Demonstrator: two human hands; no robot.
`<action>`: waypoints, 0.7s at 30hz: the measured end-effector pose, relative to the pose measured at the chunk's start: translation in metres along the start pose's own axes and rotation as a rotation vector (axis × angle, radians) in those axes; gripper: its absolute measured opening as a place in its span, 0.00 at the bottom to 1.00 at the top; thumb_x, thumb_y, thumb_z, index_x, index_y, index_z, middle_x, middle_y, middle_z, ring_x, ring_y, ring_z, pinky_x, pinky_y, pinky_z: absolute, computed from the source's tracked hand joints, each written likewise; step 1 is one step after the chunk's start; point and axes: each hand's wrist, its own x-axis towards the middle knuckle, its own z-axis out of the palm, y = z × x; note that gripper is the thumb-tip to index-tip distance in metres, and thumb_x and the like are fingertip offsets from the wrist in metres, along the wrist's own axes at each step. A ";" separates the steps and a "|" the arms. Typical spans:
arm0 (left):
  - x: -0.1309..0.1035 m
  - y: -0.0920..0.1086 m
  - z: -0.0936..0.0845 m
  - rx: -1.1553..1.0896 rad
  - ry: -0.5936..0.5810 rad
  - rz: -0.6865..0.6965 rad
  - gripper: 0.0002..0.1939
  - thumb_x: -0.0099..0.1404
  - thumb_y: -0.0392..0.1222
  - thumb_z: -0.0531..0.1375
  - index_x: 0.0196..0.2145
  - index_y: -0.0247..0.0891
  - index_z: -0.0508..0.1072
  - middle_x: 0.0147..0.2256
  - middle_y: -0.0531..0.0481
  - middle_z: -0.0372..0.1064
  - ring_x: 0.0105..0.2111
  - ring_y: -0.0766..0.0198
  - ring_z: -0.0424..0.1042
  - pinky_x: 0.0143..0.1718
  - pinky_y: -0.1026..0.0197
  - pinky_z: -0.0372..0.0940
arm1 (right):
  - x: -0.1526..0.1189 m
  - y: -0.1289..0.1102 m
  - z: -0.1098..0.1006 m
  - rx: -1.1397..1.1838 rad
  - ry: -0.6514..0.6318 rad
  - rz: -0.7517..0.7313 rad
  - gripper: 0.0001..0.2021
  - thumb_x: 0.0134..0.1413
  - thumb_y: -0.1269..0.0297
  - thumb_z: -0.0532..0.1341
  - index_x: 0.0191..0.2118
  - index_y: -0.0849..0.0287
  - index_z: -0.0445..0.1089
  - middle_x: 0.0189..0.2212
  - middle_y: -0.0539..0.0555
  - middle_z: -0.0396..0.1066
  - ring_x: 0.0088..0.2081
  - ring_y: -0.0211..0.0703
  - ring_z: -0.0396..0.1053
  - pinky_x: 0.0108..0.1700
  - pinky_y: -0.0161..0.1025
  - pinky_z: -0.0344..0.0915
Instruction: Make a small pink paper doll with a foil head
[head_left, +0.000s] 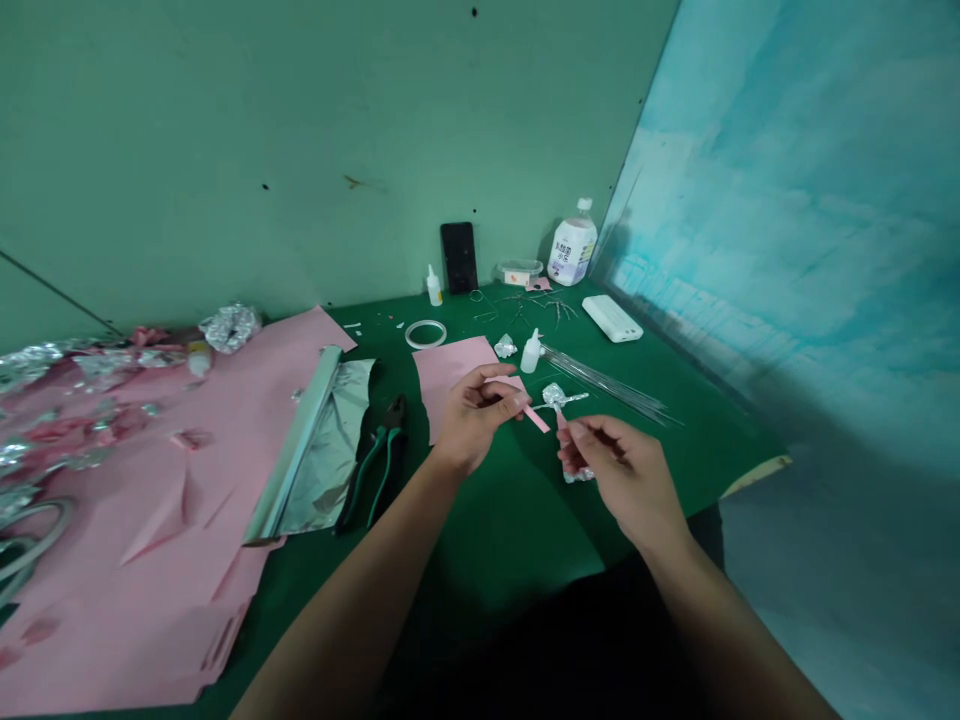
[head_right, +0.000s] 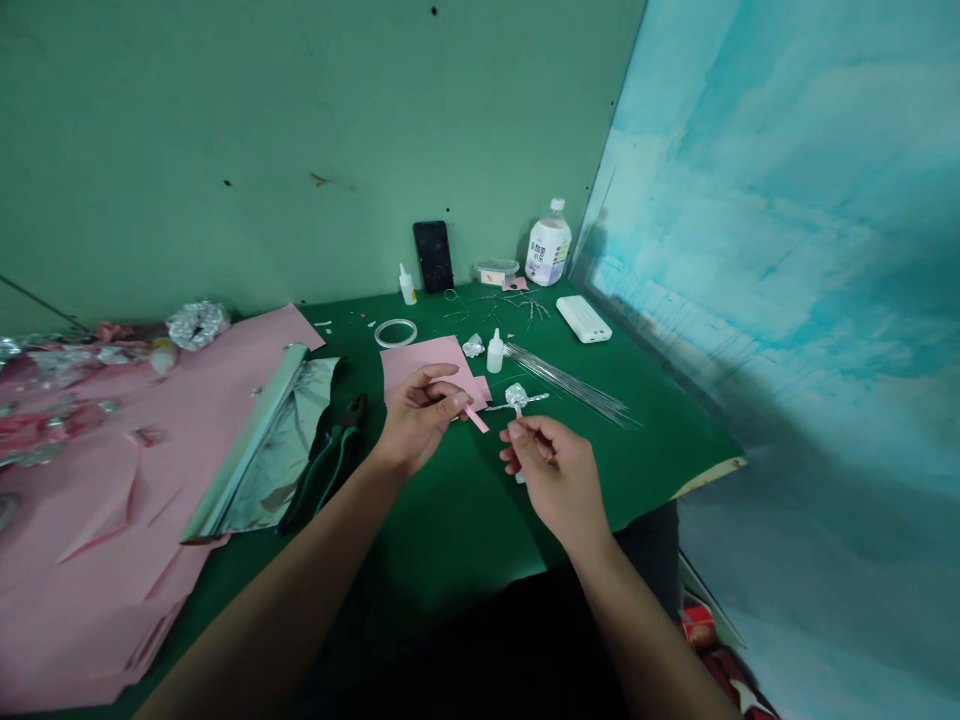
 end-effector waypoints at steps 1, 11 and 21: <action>0.000 0.001 0.000 -0.004 0.000 -0.001 0.20 0.49 0.40 0.74 0.39 0.39 0.75 0.24 0.55 0.75 0.24 0.68 0.72 0.31 0.62 0.69 | -0.001 0.001 -0.002 -0.021 0.006 -0.008 0.13 0.58 0.54 0.63 0.33 0.60 0.72 0.27 0.54 0.74 0.25 0.38 0.70 0.27 0.36 0.68; -0.001 -0.002 0.002 -0.004 -0.028 -0.019 0.20 0.49 0.39 0.74 0.39 0.39 0.75 0.25 0.54 0.75 0.25 0.67 0.73 0.30 0.62 0.69 | -0.005 0.001 0.003 -0.122 0.048 -0.138 0.26 0.62 0.49 0.57 0.16 0.56 0.58 0.13 0.47 0.58 0.18 0.35 0.58 0.24 0.36 0.57; -0.003 -0.002 0.001 0.063 -0.144 -0.055 0.20 0.53 0.39 0.72 0.43 0.37 0.75 0.29 0.51 0.77 0.32 0.65 0.76 0.36 0.62 0.70 | 0.004 0.002 0.028 -0.104 0.005 -0.077 0.15 0.57 0.51 0.62 0.31 0.59 0.74 0.25 0.53 0.73 0.25 0.39 0.69 0.25 0.35 0.62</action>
